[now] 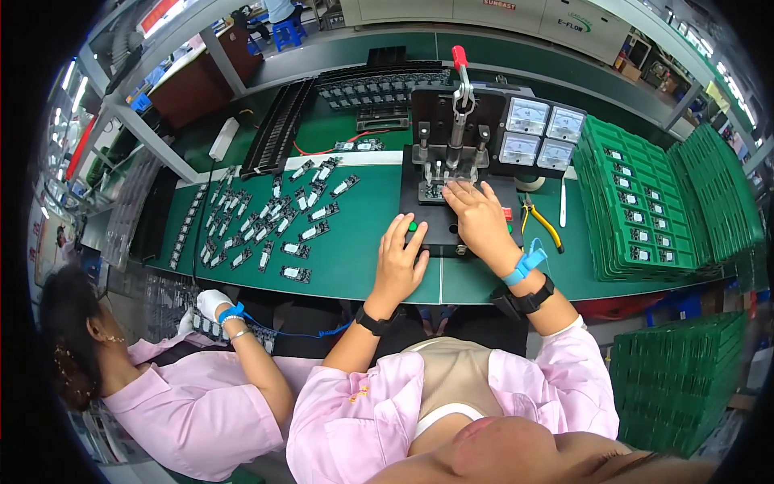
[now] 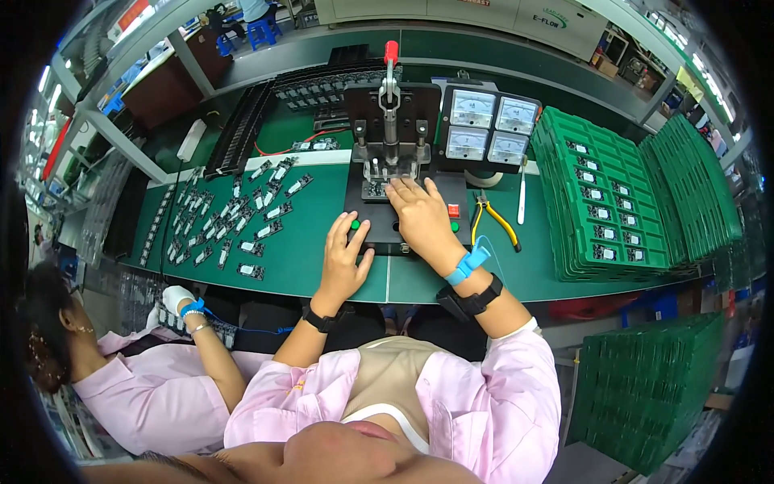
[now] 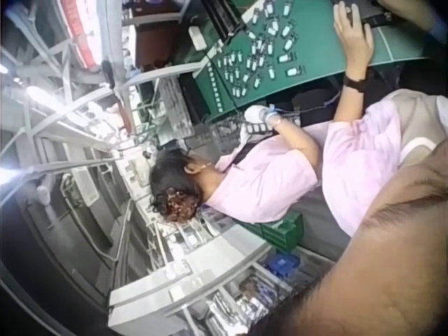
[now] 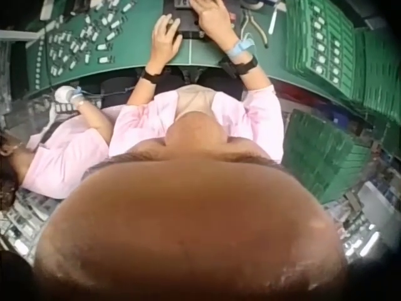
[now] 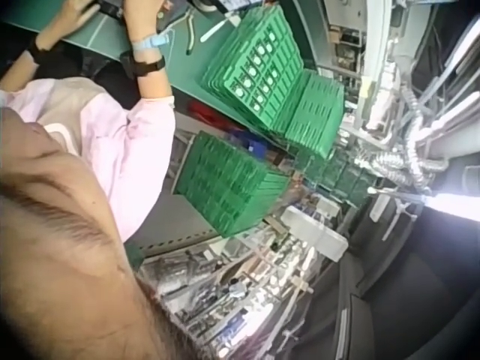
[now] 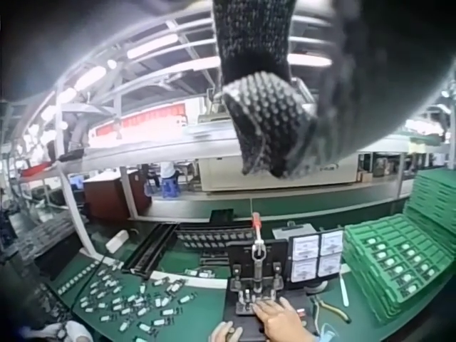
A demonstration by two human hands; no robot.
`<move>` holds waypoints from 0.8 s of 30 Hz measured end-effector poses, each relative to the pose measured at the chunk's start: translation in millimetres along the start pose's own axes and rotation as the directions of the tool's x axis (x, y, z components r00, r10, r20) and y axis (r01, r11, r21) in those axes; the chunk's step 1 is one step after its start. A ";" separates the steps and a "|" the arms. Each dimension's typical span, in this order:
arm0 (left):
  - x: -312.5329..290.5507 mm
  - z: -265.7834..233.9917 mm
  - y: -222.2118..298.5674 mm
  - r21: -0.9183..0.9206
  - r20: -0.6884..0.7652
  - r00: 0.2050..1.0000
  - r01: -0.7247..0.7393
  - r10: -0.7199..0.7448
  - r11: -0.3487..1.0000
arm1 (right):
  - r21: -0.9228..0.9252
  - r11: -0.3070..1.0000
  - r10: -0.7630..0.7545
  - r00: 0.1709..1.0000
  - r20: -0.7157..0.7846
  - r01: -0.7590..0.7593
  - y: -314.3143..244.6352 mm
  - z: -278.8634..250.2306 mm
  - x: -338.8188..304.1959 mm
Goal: The person picks up a circuit board, places it into a testing machine, and lowers the red lever. After pressing buttons on the machine, they raise the lever, remove the board, and place it into a green tray.
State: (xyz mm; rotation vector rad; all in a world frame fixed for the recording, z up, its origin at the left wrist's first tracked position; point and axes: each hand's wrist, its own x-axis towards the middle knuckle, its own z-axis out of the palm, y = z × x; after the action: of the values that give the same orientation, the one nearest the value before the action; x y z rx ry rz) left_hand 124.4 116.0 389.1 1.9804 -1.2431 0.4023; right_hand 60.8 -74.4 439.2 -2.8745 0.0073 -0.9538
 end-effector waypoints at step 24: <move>-4.0 5.0 -5.5 0.025 -0.047 0.998 -0.031 0.032 0.999 | 0.368 0.928 0.205 0.909 -0.362 -0.062 2.3 -46.3 -42.4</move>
State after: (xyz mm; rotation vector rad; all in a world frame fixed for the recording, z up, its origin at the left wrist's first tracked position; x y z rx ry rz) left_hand 126.6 116.2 381.0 1.9623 -1.2459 0.4790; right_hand -0.8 -79.9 450.5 -2.2872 0.0651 -1.3372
